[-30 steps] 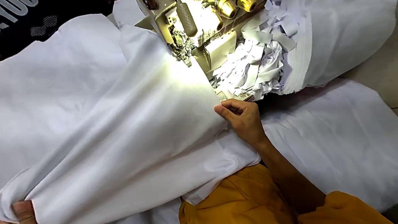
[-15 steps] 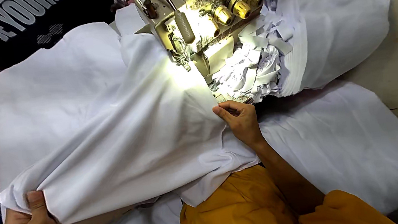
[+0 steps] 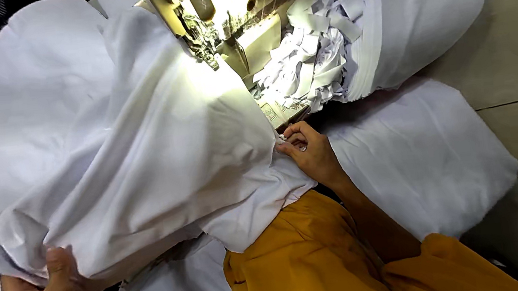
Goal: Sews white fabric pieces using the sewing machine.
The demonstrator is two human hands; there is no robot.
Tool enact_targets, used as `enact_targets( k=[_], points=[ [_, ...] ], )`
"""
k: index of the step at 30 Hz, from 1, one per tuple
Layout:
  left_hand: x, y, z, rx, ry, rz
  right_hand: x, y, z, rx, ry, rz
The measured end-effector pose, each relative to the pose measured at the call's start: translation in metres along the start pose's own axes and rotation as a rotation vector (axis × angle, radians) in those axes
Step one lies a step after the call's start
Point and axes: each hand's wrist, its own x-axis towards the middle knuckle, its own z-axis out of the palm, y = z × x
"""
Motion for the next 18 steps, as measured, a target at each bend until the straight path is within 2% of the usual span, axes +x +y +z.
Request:
enact_targets(
  k=[3,7,11,14,16,18],
  points=[
    [-0.023,0.013,-0.007,0.099,-0.048,-0.001,0.000,-0.001,0.005,-0.085,0.047,-0.018],
    [-0.060,0.019,-0.004,0.099,-0.066,0.048,0.001,0.002,0.015,-0.093,0.139,-0.159],
    [-0.085,0.019,0.019,0.299,0.067,-0.068,0.002,0.003,0.017,-0.006,0.142,-0.261],
    [-0.087,0.018,0.034,0.418,0.187,-0.038,0.000,0.004,0.014,0.037,0.147,-0.286],
    [-0.087,0.019,0.027,0.350,0.183,0.008,0.000,0.004,0.010,0.047,0.148,-0.288],
    [-0.085,0.021,0.014,0.178,0.184,0.000,-0.001,0.003,0.006,0.064,0.147,-0.290]
  ],
)
